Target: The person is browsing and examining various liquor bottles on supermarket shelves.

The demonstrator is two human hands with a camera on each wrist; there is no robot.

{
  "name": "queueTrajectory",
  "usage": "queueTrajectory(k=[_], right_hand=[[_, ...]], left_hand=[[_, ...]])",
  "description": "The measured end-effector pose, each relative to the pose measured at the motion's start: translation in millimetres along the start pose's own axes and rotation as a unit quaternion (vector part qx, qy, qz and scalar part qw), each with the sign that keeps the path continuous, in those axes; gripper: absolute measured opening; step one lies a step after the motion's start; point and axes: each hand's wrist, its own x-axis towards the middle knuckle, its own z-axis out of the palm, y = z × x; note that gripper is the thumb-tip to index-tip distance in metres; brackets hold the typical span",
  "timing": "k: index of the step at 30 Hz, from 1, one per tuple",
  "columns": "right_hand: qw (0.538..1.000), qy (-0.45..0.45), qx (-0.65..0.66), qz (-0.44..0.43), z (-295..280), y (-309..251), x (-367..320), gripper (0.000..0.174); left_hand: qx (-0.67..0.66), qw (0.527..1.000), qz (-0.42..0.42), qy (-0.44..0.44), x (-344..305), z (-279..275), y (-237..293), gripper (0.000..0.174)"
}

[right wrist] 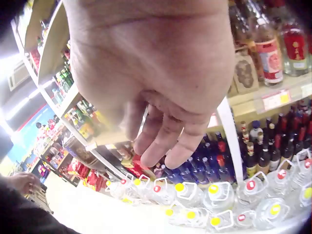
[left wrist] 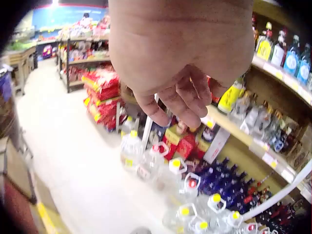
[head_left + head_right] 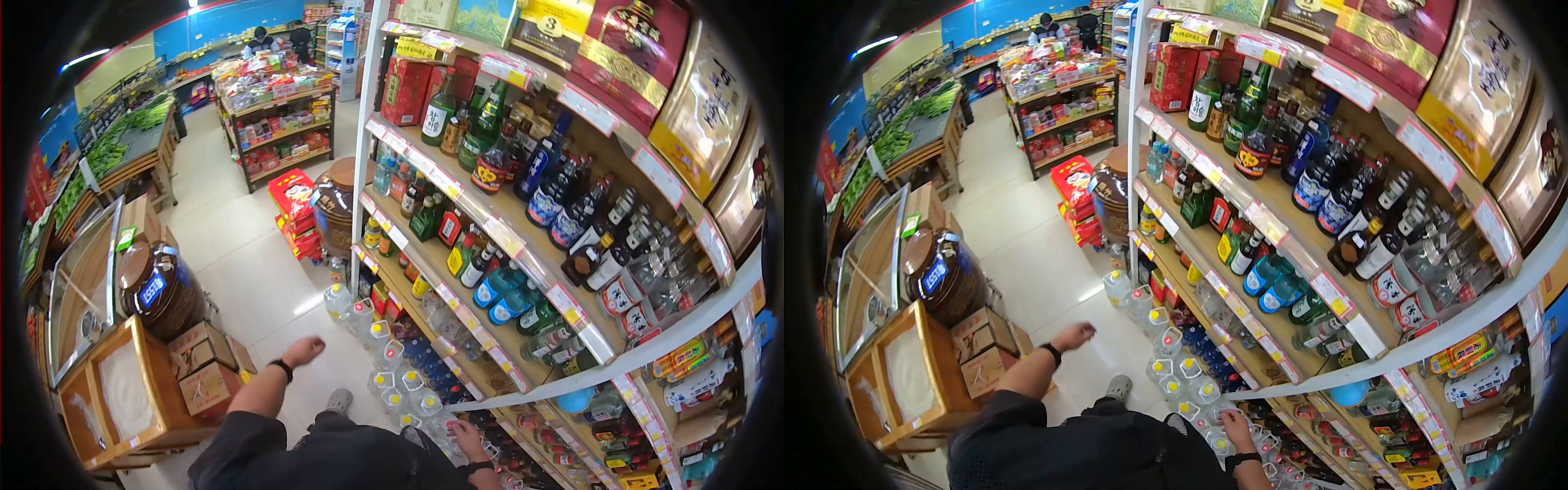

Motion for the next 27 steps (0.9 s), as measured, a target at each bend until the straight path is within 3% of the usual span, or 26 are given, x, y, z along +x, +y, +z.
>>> queueTrajectory(k=[2,3,4,7,10,11,12,13,14,20,23,24,27], right_hand=[[0.999,0.011,-0.016,-0.030,20,-51,3,0.024],[0.999,0.017,-0.011,-0.046,26,-63,11,0.024],[0.998,0.023,-0.008,-0.062,33,-73,20,0.024],[0.994,0.034,-0.005,-0.102,56,-110,28,0.023],[0.993,0.047,-0.012,-0.107,85,-119,28,0.023],[0.993,0.051,-0.017,-0.103,93,-118,27,0.023],[0.994,0.064,0.003,-0.086,101,-119,21,0.024],[0.994,0.077,0.023,-0.071,109,-121,12,0.024],[0.994,0.089,0.044,-0.054,117,-120,6,0.025],[0.984,0.162,0.077,0.010,139,-85,-30,0.025],[0.977,0.194,0.089,0.027,146,-66,-40,0.027],[0.974,0.204,0.097,0.032,148,-60,-45,0.028],[0.968,0.221,0.106,0.054,153,-47,-58,0.030]], left_hand=[[0.046,0.994,0.079,0.058,57,-66,41,0.029],[0.042,0.995,0.069,0.060,81,-98,68,0.028],[0.031,0.981,0.156,0.112,103,-124,86,0.026],[0.023,0.965,0.227,0.130,150,-202,163,0.019],[0.035,0.935,0.315,0.158,183,-258,237,0.019],[0.065,0.938,0.300,0.159,191,-274,261,0.019],[0.068,0.909,0.374,0.173,207,-287,279,0.018],[0.071,0.887,0.407,0.207,211,-295,301,0.017],[0.048,0.887,0.426,0.172,227,-304,317,0.018],[0.044,0.842,0.492,0.216,252,-320,421,0.029],[0.033,0.823,0.499,0.271,281,-314,455,0.035],[0.010,0.827,0.489,0.277,288,-310,463,0.047],[0.025,0.792,0.495,0.356,320,-297,477,0.056]])
